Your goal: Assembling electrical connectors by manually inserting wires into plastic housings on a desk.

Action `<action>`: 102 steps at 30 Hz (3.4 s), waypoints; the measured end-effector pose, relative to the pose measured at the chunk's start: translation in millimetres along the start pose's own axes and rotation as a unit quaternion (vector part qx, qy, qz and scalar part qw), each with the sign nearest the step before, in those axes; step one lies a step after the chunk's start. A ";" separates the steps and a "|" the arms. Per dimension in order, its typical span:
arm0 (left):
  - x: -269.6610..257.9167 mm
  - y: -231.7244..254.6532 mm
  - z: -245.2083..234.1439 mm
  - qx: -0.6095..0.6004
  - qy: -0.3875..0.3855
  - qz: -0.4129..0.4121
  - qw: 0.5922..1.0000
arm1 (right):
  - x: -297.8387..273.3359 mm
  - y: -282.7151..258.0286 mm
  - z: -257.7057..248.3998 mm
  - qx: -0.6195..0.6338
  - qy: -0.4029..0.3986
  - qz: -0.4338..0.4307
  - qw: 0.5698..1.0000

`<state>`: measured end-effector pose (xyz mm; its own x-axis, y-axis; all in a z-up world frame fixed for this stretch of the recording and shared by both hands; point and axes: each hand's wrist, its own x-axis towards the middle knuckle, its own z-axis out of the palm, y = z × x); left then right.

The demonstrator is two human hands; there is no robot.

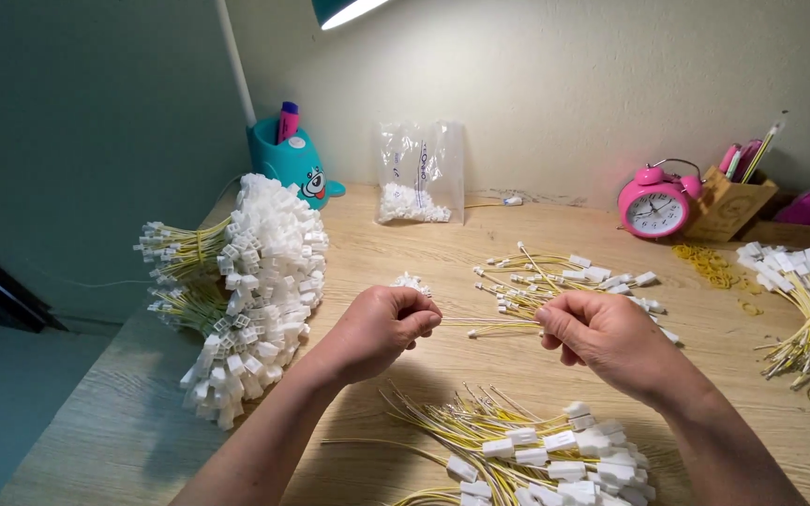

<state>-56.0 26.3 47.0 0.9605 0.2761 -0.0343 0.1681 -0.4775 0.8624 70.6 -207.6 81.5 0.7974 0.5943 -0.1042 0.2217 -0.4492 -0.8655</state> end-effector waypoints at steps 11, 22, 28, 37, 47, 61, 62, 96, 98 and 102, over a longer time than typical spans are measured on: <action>27.6 -11.9 17.7 -0.088 -0.036 -0.016 0.995 | 36.4 -19.9 42.9 -0.164 -0.144 0.009 0.976; 37.5 -31.0 21.1 -0.192 0.013 -0.027 0.981 | 50.3 13.2 58.6 0.127 -0.091 0.042 0.987; 28.5 -23.6 -24.7 -0.046 0.127 -0.011 0.991 | 61.4 41.6 55.2 0.104 -0.059 0.036 0.992; 59.8 -36.7 -2.8 0.282 0.122 0.056 0.950 | 43.3 7.6 54.7 0.068 -0.047 0.082 0.993; 94.9 -54.1 22.0 0.424 0.132 0.151 0.883 | 54.4 11.6 39.3 0.107 0.005 0.083 0.991; 89.2 -51.5 18.9 0.466 0.164 0.154 0.856 | 59.1 18.6 36.0 0.181 -0.029 -0.023 0.983; 82.3 -39.0 14.2 0.467 0.164 0.154 0.855 | 59.4 19.7 34.2 0.182 -0.029 -0.024 0.983; 45.4 -10.2 54.8 -0.379 -0.003 -0.028 0.925 | 56.5 28.5 42.7 0.260 -0.054 -0.029 0.964; 44.8 -12.0 55.8 -0.380 -0.005 -0.021 0.925 | 56.1 27.5 44.9 0.259 -0.048 -0.030 0.964; 43.0 -11.0 56.3 -0.396 -0.009 -0.017 0.918 | 54.9 26.3 46.7 0.250 -0.032 -0.033 0.967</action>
<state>-4.0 -3.5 7.6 0.9625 0.2617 -0.0711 -0.0081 0.2899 0.9570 94.1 -155.6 30.2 0.7508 0.6580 -0.0578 -0.0412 -0.0406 -0.9983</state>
